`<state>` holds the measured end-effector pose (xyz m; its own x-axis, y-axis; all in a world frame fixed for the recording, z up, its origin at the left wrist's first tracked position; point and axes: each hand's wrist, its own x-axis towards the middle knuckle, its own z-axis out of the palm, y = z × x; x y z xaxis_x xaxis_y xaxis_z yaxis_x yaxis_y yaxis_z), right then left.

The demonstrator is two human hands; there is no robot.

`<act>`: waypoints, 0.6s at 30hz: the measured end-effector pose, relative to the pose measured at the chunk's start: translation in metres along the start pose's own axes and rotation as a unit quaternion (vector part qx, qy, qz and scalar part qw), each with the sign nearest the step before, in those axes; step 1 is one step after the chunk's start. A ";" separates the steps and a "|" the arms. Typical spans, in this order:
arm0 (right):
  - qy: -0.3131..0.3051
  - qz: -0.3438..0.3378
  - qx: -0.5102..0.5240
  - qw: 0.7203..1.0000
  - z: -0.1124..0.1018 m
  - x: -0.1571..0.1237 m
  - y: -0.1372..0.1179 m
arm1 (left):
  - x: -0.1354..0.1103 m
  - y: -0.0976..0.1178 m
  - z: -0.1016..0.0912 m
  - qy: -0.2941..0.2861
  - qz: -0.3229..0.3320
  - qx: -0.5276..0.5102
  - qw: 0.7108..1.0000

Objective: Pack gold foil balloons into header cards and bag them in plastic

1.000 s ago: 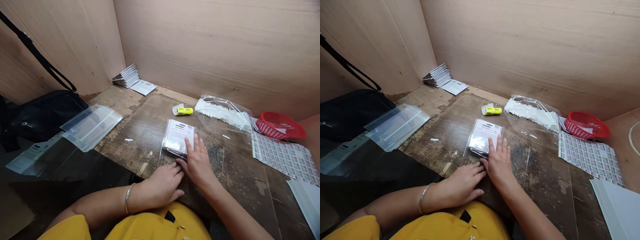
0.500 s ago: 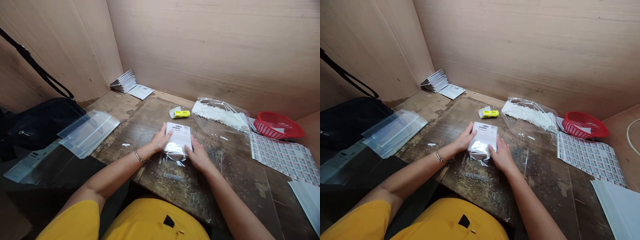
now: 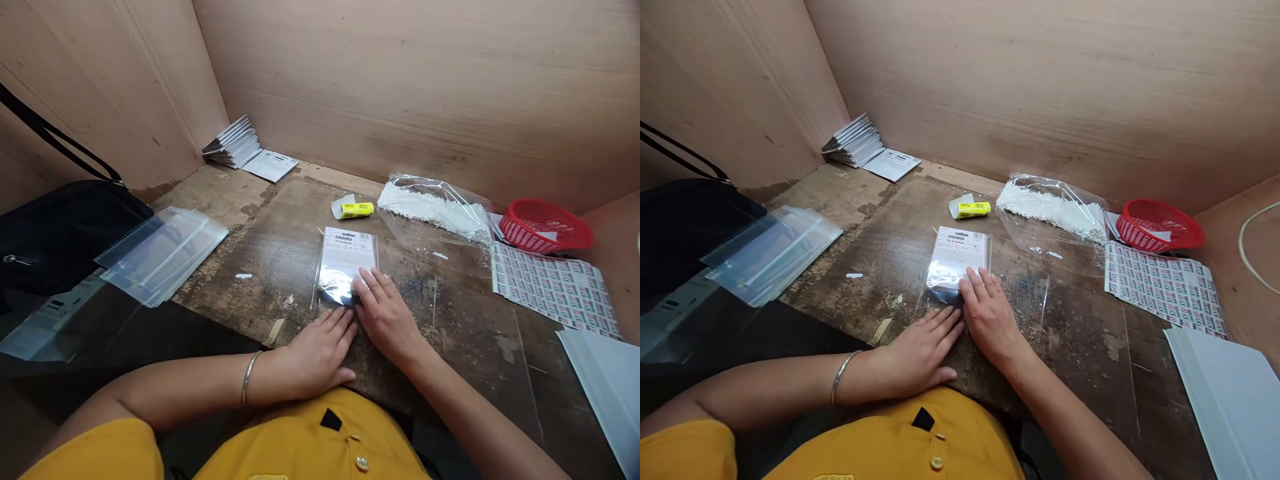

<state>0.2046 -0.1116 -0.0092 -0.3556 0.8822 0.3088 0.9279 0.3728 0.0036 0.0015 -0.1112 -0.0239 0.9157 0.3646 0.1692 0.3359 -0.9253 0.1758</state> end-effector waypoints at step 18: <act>0.045 0.049 -0.023 0.998 -0.002 0.000 -0.006 | 0.009 -0.019 -0.038 0.052 0.018 -0.133 0.990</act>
<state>0.1998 -0.1145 -0.0075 -0.2530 0.8840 0.3931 0.9627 0.2703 0.0119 -0.0054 -0.0863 0.0112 0.8938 0.3536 0.2758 0.2212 -0.8827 0.4148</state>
